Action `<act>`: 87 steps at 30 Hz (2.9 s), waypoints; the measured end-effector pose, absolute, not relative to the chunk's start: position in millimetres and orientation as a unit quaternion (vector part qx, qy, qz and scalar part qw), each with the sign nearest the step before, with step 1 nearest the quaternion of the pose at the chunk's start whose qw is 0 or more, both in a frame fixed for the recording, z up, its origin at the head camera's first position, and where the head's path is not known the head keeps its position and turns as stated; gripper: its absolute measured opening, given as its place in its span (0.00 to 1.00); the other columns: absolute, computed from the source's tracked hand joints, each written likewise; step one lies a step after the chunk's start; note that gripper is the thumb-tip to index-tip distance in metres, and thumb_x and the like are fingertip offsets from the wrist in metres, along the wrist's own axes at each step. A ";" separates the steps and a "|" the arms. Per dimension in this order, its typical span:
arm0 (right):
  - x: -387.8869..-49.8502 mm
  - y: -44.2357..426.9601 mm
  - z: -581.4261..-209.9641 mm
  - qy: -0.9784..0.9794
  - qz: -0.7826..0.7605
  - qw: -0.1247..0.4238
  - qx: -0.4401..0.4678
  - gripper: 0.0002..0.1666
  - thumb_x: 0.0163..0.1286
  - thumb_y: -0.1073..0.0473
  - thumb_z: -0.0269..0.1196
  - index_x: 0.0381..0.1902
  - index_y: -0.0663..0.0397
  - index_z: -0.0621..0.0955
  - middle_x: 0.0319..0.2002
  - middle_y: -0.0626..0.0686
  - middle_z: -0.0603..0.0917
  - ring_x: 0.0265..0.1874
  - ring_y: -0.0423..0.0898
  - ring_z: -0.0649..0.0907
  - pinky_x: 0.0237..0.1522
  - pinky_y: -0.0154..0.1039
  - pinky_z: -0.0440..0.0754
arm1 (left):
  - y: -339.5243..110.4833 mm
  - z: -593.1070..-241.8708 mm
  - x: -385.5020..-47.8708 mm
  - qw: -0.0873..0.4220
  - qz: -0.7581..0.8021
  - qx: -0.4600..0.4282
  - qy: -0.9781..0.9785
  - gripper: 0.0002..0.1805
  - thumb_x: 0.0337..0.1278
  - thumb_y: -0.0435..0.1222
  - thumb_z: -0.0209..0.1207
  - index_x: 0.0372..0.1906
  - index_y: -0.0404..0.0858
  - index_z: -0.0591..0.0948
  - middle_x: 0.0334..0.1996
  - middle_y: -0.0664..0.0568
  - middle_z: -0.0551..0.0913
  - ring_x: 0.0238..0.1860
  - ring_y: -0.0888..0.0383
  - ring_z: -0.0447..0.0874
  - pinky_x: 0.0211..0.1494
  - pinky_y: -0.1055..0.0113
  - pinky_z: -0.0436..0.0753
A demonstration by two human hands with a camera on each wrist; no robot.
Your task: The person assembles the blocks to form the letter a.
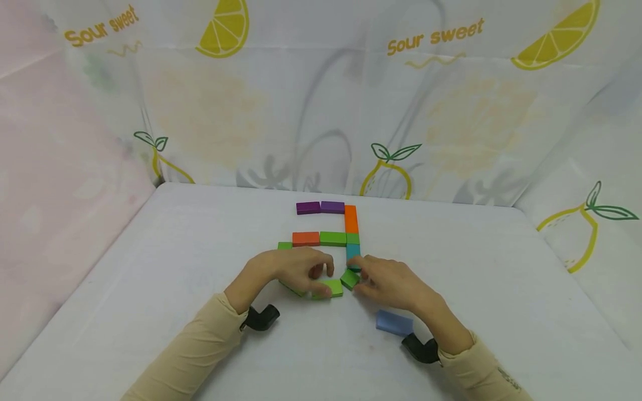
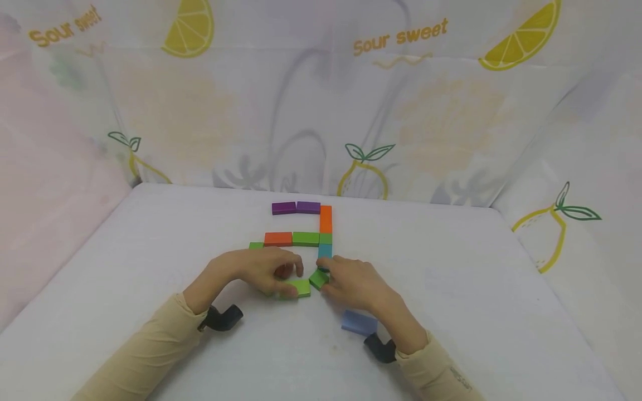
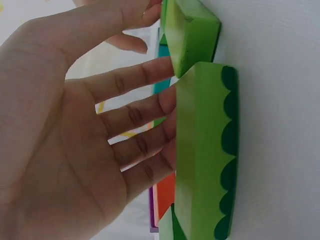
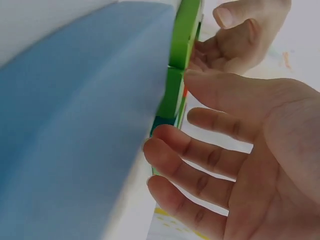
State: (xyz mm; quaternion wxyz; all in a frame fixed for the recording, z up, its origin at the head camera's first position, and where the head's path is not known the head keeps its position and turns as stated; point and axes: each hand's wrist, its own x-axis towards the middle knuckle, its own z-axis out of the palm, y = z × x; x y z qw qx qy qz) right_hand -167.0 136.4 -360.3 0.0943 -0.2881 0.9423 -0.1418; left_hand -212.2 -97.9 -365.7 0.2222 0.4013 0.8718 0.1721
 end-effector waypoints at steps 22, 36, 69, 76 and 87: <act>-156.6 169.0 -353.4 0.928 -0.152 0.177 -0.292 0.10 0.63 0.48 0.63 0.38 0.45 0.77 0.23 0.39 0.73 0.23 0.34 0.72 0.27 0.31 0.70 | -134.1 -343.4 -221.0 0.279 0.186 0.373 0.865 0.11 0.46 0.34 0.69 0.37 0.47 0.83 0.23 0.54 0.69 0.27 0.63 0.66 0.32 0.72 0.65; -149.0 177.3 -345.4 0.904 -0.168 0.267 -0.289 0.20 0.55 0.42 0.69 0.39 0.42 0.75 0.27 0.39 0.76 0.27 0.34 0.74 0.31 0.32 0.72 | -131.3 -348.6 -222.6 0.293 0.188 0.373 0.860 0.07 0.51 0.32 0.65 0.34 0.48 0.84 0.20 0.57 0.68 0.26 0.63 0.66 0.32 0.71 0.65; -147.9 175.2 -346.5 0.907 -0.143 0.261 -0.298 0.14 0.54 0.50 0.70 0.31 0.42 0.74 0.22 0.38 0.73 0.22 0.34 0.71 0.27 0.30 0.69 | -146.8 -347.5 -236.0 0.180 0.218 0.368 0.886 0.06 0.63 0.35 0.55 0.41 0.43 0.82 0.31 0.56 0.77 0.34 0.60 0.72 0.39 0.69 0.73; -148.7 175.6 -347.2 0.904 -0.151 0.266 -0.299 0.14 0.54 0.50 0.70 0.32 0.43 0.75 0.23 0.38 0.74 0.22 0.34 0.72 0.27 0.30 0.70 | -159.8 -348.3 -237.8 0.161 0.209 0.328 0.907 0.13 0.55 0.38 0.63 0.45 0.39 0.78 0.36 0.49 0.77 0.38 0.55 0.74 0.41 0.66 0.74; -154.0 174.8 -349.2 0.918 -0.137 0.222 -0.300 0.13 0.56 0.49 0.68 0.33 0.43 0.75 0.24 0.39 0.73 0.23 0.35 0.71 0.27 0.31 0.69 | -168.5 -350.0 -238.9 0.210 0.197 0.264 0.920 0.25 0.52 0.43 0.66 0.53 0.39 0.73 0.46 0.46 0.74 0.47 0.51 0.75 0.49 0.60 0.76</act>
